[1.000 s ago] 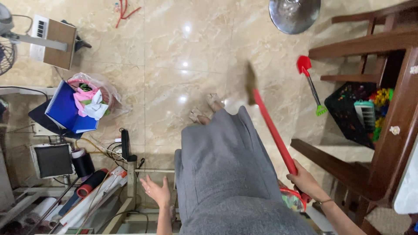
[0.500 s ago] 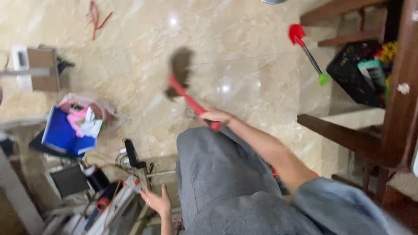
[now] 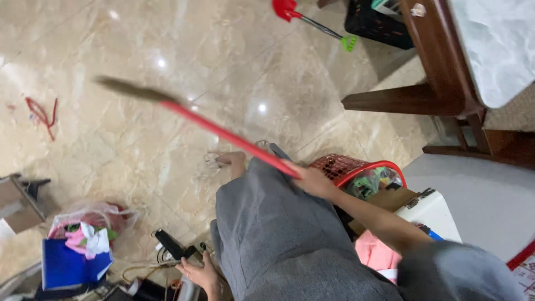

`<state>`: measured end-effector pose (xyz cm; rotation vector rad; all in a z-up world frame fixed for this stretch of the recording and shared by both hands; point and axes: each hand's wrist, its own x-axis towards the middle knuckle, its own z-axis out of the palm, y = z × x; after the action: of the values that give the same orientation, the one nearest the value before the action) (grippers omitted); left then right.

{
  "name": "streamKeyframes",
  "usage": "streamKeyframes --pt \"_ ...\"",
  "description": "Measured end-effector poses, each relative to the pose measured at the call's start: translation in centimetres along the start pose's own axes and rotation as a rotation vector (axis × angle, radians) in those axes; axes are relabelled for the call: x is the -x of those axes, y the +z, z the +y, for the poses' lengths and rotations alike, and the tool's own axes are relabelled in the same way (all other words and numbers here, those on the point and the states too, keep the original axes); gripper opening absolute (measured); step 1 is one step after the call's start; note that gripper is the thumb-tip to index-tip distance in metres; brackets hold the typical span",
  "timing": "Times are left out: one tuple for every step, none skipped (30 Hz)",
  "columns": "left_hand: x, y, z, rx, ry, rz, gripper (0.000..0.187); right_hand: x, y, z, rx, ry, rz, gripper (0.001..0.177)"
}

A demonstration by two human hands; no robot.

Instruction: Sweeping the floor with a broom and collecting debris into a dustpan

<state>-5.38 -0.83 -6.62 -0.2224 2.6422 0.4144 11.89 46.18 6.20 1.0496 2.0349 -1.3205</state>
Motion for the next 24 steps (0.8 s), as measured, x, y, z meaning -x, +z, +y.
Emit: streamKeyframes --pt "-0.2 0.5 0.5 0.023 0.065 0.014 0.087 3.7 -1.6 2.5 0.053 0.010 0.109 0.077" --pt "-0.4 0.9 1.3 0.025 0.081 0.009 0.087 5.4 -1.5 6.6 0.048 0.015 0.124 0.077" --pt "-0.4 0.8 1.8 -0.004 0.105 -0.002 0.089 7.4 -1.0 10.6 0.149 0.251 0.122 0.082" --pt "-0.5 0.7 2.2 -0.033 0.128 -0.013 0.090 9.5 -0.3 14.6 0.248 0.488 0.118 0.089" --pt "-0.6 1.0 2.1 -0.039 0.142 -0.019 0.090 10.2 -1.1 16.2 0.236 0.497 0.124 0.089" --pt "-0.8 1.2 2.0 -0.087 0.155 -0.019 0.089 10.9 -1.8 17.7 0.237 0.503 0.215 0.081" --pt "-0.9 1.4 1.8 -0.133 0.162 -0.014 0.089 11.4 -2.6 19.2 0.243 0.502 0.303 0.076" --pt "-0.6 1.0 2.7 -0.136 0.169 -0.014 0.089 9.8 -4.2 20.2 0.235 0.505 0.306 0.076" --pt "-0.2 0.5 3.4 -0.115 0.143 -0.018 0.089 8.3 -5.5 21.2 0.085 0.603 0.344 0.068" --pt "0.2 0.1 4.0 -0.093 0.116 -0.022 0.090 6.7 -6.8 22.3 -0.066 0.699 0.379 0.062" --pt "0.0 0.1 3.6 -0.098 0.119 -0.021 0.090 5.5 -8.3 20.1 -0.072 0.700 0.378 0.062" --pt "-0.2 0.1 3.2 -0.153 0.146 -0.013 0.089 4.3 -9.7 17.9 -0.351 0.754 0.395 0.067" --pt "-0.5 0.1 2.8 -0.206 0.172 -0.003 0.088 3.0 -11.3 15.6 -0.634 0.797 0.406 0.072" --pt "-0.2 -0.1 2.7 -0.210 0.175 0.001 0.088 1.1 -9.3 16.3 -0.639 0.796 0.404 0.072" --pt "0.0 -0.3 2.6 -0.165 0.240 0.041 0.085 -0.8 -7.3 16.9 -0.527 0.757 0.273 0.064" --pt "0.1 -0.5 2.5 -0.120 0.305 0.081 0.082 -2.8 -5.4 17.5 -0.413 0.715 0.144 0.063" --pt "0.3 -0.4 2.6 -0.120 0.310 0.083 0.082 -2.7 -3.7 14.4 -0.418 0.713 0.146 0.063" --pt "0.5 -0.3 2.6 -0.131 0.244 0.083 0.082 -2.7 -2.1 11.3 -0.259 0.576 -0.047 0.026" --pt "0.8 -0.1 2.8 -0.139 0.177 0.084 0.081 -2.7 -0.7 8.3 -0.095 0.432 -0.235 0.014" --pt "0.8 -0.1 3.4 -0.136 0.180 0.088 0.081 -4.9 0.4 6.5 -0.095 0.428 -0.231 0.014" --pt "1.1 -0.3 3.7 -0.154 0.171 0.075 0.083 -6.9 1.7 4.6 -0.222 0.382 -0.219 0.040" --pt "1.4 -0.6 4.0 -0.173 0.163 0.062 0.086 -8.8 3.0 2.7 -0.349 0.334 -0.205 0.085" --pt "1.0 -0.6 3.7 -0.174 0.164 0.064 0.086 -9.4 1.8 1.0 -0.350 0.332 -0.205 0.085" --pt "0.6 -0.6 3.5 -0.214 0.199 0.062 0.088 -9.9 0.6 -0.7 -0.457 0.236 -0.240 0.076"
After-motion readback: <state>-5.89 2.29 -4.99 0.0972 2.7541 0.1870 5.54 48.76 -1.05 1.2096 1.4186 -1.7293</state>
